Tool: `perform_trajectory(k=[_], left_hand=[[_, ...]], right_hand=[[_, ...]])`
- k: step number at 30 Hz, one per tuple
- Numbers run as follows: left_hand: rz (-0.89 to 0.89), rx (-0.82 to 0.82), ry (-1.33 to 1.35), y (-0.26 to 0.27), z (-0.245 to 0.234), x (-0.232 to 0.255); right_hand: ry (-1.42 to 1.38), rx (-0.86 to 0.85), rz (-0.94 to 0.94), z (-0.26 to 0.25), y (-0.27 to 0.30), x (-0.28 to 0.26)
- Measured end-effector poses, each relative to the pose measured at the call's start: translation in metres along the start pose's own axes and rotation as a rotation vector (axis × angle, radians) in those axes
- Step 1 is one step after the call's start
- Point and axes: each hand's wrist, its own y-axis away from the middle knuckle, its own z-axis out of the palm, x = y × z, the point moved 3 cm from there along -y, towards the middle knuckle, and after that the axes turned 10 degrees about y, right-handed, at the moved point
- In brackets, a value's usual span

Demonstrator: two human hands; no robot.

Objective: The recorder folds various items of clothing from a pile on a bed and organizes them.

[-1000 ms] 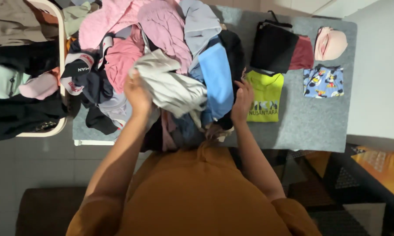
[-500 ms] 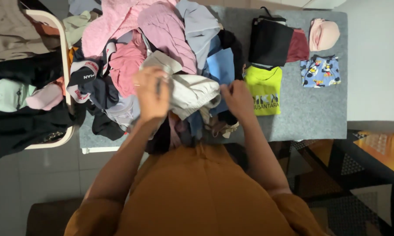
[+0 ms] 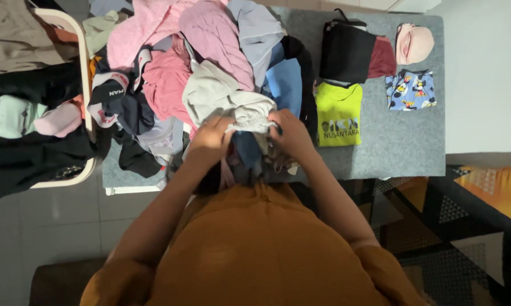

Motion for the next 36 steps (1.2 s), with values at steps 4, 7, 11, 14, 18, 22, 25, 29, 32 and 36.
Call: perform_trajectory(k=[4,7,11,14,18,22,25,29,32,36], left_hand=[[0.057,-0.035,0.141,-0.031,-0.045,0.023],[-0.011,0.091,0.235,-0.058,-0.081,0.051],[0.08,0.081,0.344,-0.078,-0.113,0.067],[0.099,0.067,0.412,-0.083,-0.135,0.086],[0.248,0.005,0.303,-0.076,-0.151,0.118],[0.028,-0.066,0.487,-0.061,-0.175,0.154],[0.189,-0.098,0.511,-0.051,-0.194,0.179],[0.11,-0.213,0.47,-0.056,-0.202,0.19],[0.229,-0.239,0.349,-0.064,-0.209,0.195],[0.24,-0.242,0.061,-0.071,-0.213,0.206]], right_hand=[[-0.124,0.027,-0.337,-0.073,-0.021,-0.078],[0.02,0.061,-0.331,-0.065,-0.027,-0.077],[-0.27,0.163,-0.343,-0.067,-0.038,-0.072],[-0.296,0.107,-0.337,-0.099,-0.044,-0.088],[-0.276,-0.048,-0.45,-0.144,-0.043,-0.08],[-0.398,-0.215,-0.315,-0.204,-0.025,-0.11],[-0.705,-0.238,-0.526,-0.23,-0.007,-0.124],[-0.865,-0.2,-0.583,-0.235,-0.011,-0.118],[-0.679,-0.147,-0.41,-0.235,-0.018,-0.116],[-0.061,0.067,-0.382,-0.241,-0.025,-0.143]])
